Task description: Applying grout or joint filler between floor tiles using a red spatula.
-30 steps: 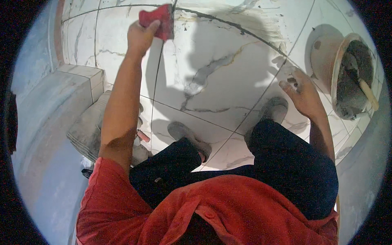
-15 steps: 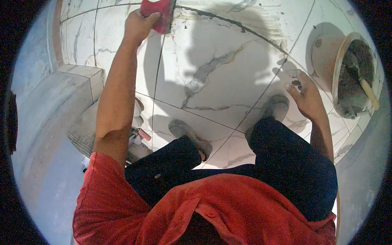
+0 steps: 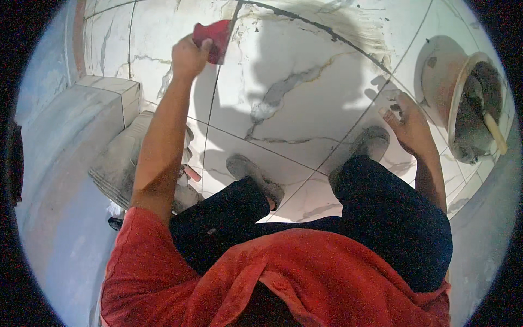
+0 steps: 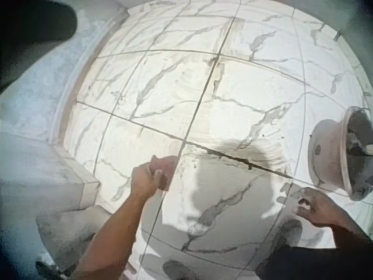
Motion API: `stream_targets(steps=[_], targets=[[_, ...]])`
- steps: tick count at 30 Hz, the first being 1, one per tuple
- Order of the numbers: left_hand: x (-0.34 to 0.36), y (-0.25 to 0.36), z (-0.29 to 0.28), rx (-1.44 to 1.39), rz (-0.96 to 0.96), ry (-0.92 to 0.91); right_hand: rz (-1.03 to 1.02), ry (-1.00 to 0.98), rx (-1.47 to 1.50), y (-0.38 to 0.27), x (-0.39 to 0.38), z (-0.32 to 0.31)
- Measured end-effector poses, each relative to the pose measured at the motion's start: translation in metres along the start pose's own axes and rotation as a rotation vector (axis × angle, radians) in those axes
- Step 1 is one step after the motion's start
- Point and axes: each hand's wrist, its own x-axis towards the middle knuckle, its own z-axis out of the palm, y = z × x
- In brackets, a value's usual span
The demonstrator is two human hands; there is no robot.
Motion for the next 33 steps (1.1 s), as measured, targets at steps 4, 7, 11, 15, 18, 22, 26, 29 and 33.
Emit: stream_targets(steps=[4,7,11,15,18,22,26,29,33], targets=[[0.01,-0.011,-0.019,0.01,-0.089,0.059,-0.022,0.016,0.066,0.004,0.001,0.001],[-0.007,-0.009,-0.025,-0.268,-0.066,-0.034,-0.014,0.023,0.053,0.005,0.001,0.002],[-0.029,-0.001,-0.003,-0.101,0.005,-0.018,-0.034,0.012,-0.002,-0.002,-0.002,0.001],[-0.031,-0.01,-0.014,-0.085,-0.062,0.003,-0.036,0.018,0.02,-0.003,-0.002,0.001],[-0.046,-0.006,-0.017,-0.222,-0.028,-0.046,-0.023,0.022,0.022,-0.003,0.0,0.001],[-0.064,-0.031,0.002,-0.112,-0.049,-0.027,-0.061,0.002,0.026,-0.009,0.005,0.005],[-0.055,-0.049,-0.015,-0.153,-0.131,0.024,-0.045,0.018,0.034,-0.013,0.003,0.002],[-0.073,-0.046,-0.014,-0.524,-0.07,-0.146,-0.048,-0.001,0.012,-0.01,0.002,0.004],[-0.085,-0.07,0.009,-0.116,0.038,-0.031,-0.102,-0.013,0.059,-0.014,0.006,0.003]])
